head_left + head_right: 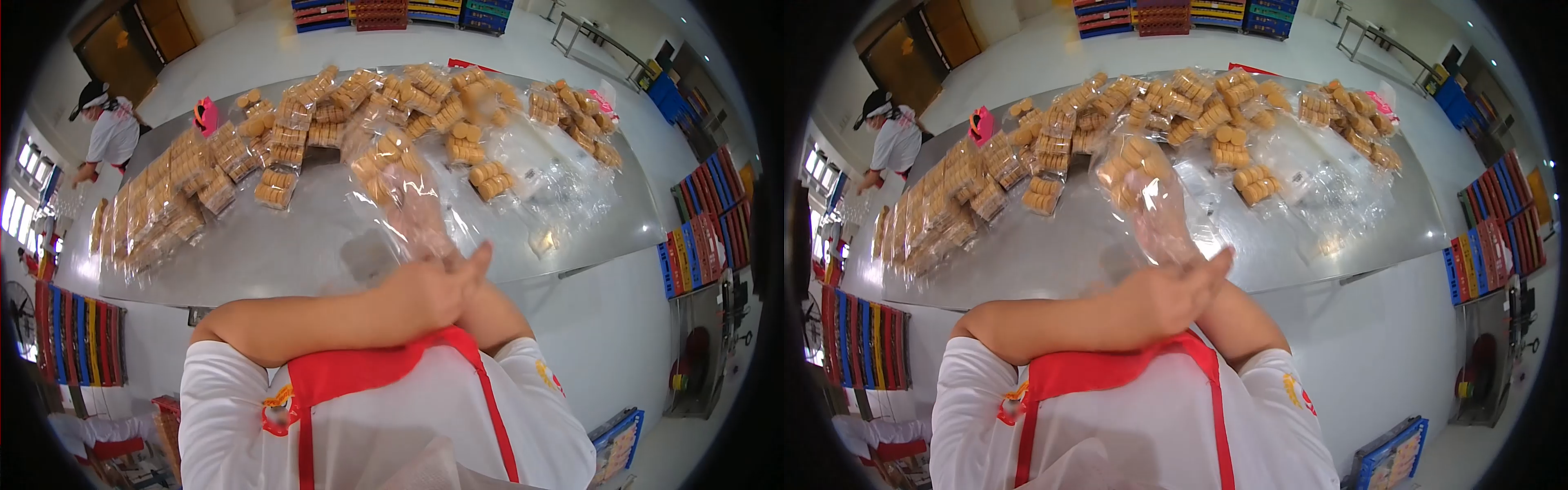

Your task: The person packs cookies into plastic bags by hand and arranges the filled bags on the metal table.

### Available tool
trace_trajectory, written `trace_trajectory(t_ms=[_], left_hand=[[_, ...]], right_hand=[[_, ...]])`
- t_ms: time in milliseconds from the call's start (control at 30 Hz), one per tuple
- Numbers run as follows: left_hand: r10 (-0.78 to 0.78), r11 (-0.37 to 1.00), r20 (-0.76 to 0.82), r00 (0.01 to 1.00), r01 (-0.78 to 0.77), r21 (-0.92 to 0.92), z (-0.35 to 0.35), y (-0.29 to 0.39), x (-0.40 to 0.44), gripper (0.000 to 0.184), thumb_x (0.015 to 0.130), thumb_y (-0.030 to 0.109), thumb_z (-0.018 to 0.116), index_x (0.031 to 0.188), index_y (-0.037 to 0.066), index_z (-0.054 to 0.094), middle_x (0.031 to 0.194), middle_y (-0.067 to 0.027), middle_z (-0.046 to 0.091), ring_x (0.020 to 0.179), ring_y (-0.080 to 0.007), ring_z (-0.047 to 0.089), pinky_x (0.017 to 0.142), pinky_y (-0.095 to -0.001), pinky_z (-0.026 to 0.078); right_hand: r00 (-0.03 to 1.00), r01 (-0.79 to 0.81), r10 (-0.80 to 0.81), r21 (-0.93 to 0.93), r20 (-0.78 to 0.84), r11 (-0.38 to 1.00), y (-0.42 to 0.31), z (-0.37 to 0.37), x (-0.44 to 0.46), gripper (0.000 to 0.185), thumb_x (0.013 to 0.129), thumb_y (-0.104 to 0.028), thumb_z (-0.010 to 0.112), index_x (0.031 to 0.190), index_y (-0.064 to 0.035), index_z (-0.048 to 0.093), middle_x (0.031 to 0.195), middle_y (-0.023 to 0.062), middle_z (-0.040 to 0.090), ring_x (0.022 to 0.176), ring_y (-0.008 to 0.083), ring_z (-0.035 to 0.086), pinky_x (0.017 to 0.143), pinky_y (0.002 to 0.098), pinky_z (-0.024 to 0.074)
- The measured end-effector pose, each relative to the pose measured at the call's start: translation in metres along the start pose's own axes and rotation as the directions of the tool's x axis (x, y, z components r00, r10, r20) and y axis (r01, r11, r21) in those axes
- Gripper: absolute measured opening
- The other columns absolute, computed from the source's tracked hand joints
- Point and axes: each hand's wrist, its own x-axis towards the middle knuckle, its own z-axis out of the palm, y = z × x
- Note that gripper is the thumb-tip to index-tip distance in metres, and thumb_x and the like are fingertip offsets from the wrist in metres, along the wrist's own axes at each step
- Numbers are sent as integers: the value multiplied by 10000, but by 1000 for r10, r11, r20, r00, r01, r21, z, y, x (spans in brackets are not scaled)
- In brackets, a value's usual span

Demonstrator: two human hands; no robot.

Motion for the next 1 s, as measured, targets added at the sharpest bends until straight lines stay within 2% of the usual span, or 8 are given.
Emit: trace_trajectory(t_ms=[133, 267, 333, 367, 433, 533, 867, 1000], left_hand=[[18, 956, -104, 994, -48, -289, 3, -9, -8, 605, 811, 78, 608, 1385, -57, 473, 1478, -265, 403, 768, -272, 649, 666, -314, 552], [-37, 909, -457, 888, -159, -384, -5, -34, -41, 737, 847, 142, 668, 1493, 33, 331, 1441, -192, 403, 1041, -290, 571, 854, -394, 492], [-355, 927, -715, 602, 127, -353, -11, -55, -54, 824, 850, 270, 696, 1521, 81, 256, 1424, -145, 377, 1161, -270, 492, 978, -425, 408], [-521, 854, -762, 384, 253, -455, -21, -73, -53, 859, 849, 336, 699, 1527, 102, 226, 1420, -132, 359, 1190, -256, 460, 1024, -432, 363], [-899, 419, -425, 106, -76, -905, -30, -92, -45, 820, 813, 340, 708, 1468, 75, 291, 1438, -143, 343, 1301, -286, 374, 1012, -436, 394], [-962, 65, -162, 219, -392, -917, -29, -104, -40, 785, 862, 400, 646, 1459, 52, 274, 1392, -133, 404, 1272, -257, 423, 1016, -412, 405], [-940, -45, -186, 287, -643, -765, 1, -106, -52, 569, 957, 453, 502, 1372, 65, 469, 1301, -98, 584, 1172, -261, 589, 1012, -400, 481], [-923, -192, -146, 356, -755, -627, 29, -100, -55, 572, 964, 453, 481, 1388, 69, 462, 1325, -93, 573, 1191, -266, 579, 1024, -413, 473]], right_hand=[[922, 375, -360, -98, 145, 922, -12, 18, 36, 618, 825, -43, 695, 1396, 5, 463, 1272, 129, 589, 1181, 248, 582, 945, 341, 515], [638, 752, -684, -476, 353, 456, -24, 32, 31, 722, 782, -75, 753, 1425, 4, 433, 1320, 154, 563, 1229, 268, 554, 1024, 345, 454], [477, 768, -740, -634, 475, 87, -26, 42, 24, 706, 776, -68, 758, 1411, -19, 453, 1326, 170, 557, 1203, 288, 573, 1019, 370, 462], [487, 819, -718, -546, 498, 177, -19, 39, 24, 708, 783, -61, 746, 1419, -18, 439, 1313, 175, 565, 1199, 329, 575, 1028, 388, 452], [467, 827, -705, -546, 533, 135, -10, 55, 19, 729, 777, -57, 757, 1427, -22, 431, 1307, 176, 573, 1204, 330, 573, 1018, 389, 456], [485, 843, -632, -515, 604, 155, -2, 76, 4, 779, 745, -32, 780, 1437, -19, 421, 1299, 174, 579, 1207, 332, 574, 1009, 393, 459], [126, 926, -544, -295, 830, -235, 2, 92, 7, 761, 713, 30, 750, 1404, -58, 443, 1248, 194, 588, 1142, 414, 575, 925, 453, 506], [263, 880, -469, -409, 843, -243, 10, 86, 11, 728, 690, 16, 734, 1370, -45, 483, 1243, 188, 590, 1144, 415, 572, 911, 462, 518]])
